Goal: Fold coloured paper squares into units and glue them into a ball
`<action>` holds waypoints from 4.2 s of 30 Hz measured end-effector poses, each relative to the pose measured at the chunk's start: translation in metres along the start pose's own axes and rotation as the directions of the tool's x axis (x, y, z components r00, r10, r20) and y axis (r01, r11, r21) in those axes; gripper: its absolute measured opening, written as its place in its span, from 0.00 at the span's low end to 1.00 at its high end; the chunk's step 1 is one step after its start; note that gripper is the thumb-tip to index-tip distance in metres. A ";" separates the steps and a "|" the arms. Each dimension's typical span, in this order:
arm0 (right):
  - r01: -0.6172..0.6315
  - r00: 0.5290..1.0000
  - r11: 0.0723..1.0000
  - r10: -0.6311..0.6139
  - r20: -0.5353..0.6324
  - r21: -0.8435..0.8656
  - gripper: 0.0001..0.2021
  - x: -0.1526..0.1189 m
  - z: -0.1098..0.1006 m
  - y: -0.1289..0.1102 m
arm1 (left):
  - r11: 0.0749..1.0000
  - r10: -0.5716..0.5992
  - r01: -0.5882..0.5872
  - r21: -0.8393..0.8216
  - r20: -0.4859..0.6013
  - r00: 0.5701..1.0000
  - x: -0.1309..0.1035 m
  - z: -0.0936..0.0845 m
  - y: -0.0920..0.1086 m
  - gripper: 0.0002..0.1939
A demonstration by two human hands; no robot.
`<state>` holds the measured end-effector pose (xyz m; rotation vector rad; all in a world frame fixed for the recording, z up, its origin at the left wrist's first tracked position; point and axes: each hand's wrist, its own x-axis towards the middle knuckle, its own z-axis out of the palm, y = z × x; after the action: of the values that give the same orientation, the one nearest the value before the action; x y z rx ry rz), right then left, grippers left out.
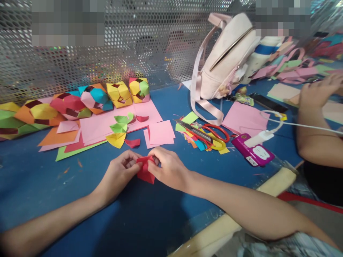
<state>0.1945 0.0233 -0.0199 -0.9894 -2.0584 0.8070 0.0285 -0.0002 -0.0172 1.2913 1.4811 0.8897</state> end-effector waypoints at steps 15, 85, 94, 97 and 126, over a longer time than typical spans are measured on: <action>0.323 0.941 0.946 -0.324 -0.103 -0.020 0.10 0.000 0.005 0.008 | 0.999 0.041 -0.041 0.009 0.023 0.999 -0.005 0.002 -0.001 0.03; 0.227 0.972 0.966 -0.232 -0.034 -0.121 0.10 0.002 -0.005 0.012 | 0.979 0.202 -0.202 -0.006 0.011 0.979 0.000 0.000 -0.015 0.03; 0.032 0.998 0.996 -0.037 -0.059 -0.085 0.03 0.002 -0.002 0.004 | 0.972 0.201 -0.195 -0.127 0.029 0.979 -0.001 0.003 -0.016 0.06; 0.132 0.989 0.982 -0.139 -0.041 -0.137 0.07 0.002 0.002 0.005 | 0.983 0.169 -0.161 -0.088 0.094 0.981 -0.002 0.004 -0.014 0.05; 0.237 0.964 0.969 -0.244 -0.110 -0.070 0.07 -0.001 0.005 0.007 | 0.995 0.077 -0.070 -0.064 0.117 0.990 -0.003 0.006 -0.009 0.06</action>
<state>0.1933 0.0246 -0.0283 -0.7774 -2.0584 0.5536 0.0313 -0.0051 -0.0267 1.3380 1.3122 0.8827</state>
